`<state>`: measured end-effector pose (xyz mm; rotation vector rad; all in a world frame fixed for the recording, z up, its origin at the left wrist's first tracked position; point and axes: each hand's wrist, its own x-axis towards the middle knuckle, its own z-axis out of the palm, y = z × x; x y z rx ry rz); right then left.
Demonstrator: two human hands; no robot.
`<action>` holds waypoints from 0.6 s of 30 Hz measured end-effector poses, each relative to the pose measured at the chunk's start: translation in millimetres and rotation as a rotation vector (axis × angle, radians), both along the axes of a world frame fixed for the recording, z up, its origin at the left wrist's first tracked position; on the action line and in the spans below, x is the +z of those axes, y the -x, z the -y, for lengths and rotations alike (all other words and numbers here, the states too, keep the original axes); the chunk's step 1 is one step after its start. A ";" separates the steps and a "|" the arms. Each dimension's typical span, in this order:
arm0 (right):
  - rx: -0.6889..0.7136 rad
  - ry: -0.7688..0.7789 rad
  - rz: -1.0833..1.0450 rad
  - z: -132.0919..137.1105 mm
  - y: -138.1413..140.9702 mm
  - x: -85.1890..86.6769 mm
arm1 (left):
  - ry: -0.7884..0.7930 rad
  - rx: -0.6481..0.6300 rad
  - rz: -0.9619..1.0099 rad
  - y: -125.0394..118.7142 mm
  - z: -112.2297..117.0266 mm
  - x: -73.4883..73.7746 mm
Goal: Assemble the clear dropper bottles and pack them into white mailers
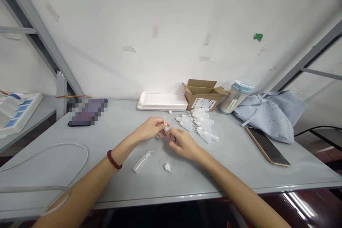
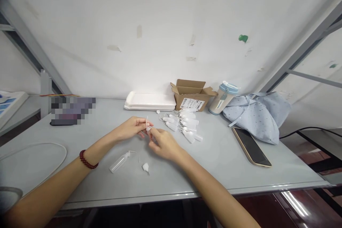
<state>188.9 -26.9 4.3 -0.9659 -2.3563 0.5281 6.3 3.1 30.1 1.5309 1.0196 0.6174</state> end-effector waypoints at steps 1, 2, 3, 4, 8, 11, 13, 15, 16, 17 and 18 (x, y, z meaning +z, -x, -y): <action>-0.013 0.003 0.009 -0.8 -0.2 -0.6 | -0.011 -0.001 -0.029 0.3 -0.9 -0.8; -0.030 0.007 0.017 -1.6 -0.4 -1.0 | -0.019 0.002 -0.061 0.9 -1.9 -1.4; -0.051 0.011 0.021 -2.3 -0.7 -1.2 | -0.025 0.010 -0.097 1.9 -2.8 -1.5; -0.071 0.015 0.020 -3.0 -1.1 -1.2 | -0.031 0.019 -0.133 3.1 -3.4 -1.0; -0.165 0.016 -0.031 -7.0 -4.3 0.6 | -0.094 -0.031 -0.258 6.8 0.2 7.3; -0.262 0.011 -0.073 -11.6 -8.0 2.4 | -0.121 -0.286 -0.295 1.3 13.3 16.8; -0.316 0.006 -0.094 -14.3 -10.2 3.2 | -0.138 -0.512 -0.280 -8.8 29.6 20.4; -0.342 0.003 -0.103 -16.0 -11.6 3.6 | -0.261 -0.725 -0.245 -22.5 51.5 18.7; -0.346 0.002 -0.103 -16.4 -11.9 3.5 | -0.335 -0.804 -0.235 -29.6 63.5 15.7; -0.347 0.002 -0.100 -16.5 -11.9 3.3 | -0.406 -0.871 -0.228 -36.2 75.2 11.5; -0.345 0.001 -0.096 -16.6 -11.9 2.9 | -0.465 -0.919 -0.251 -41.8 85.6 6.4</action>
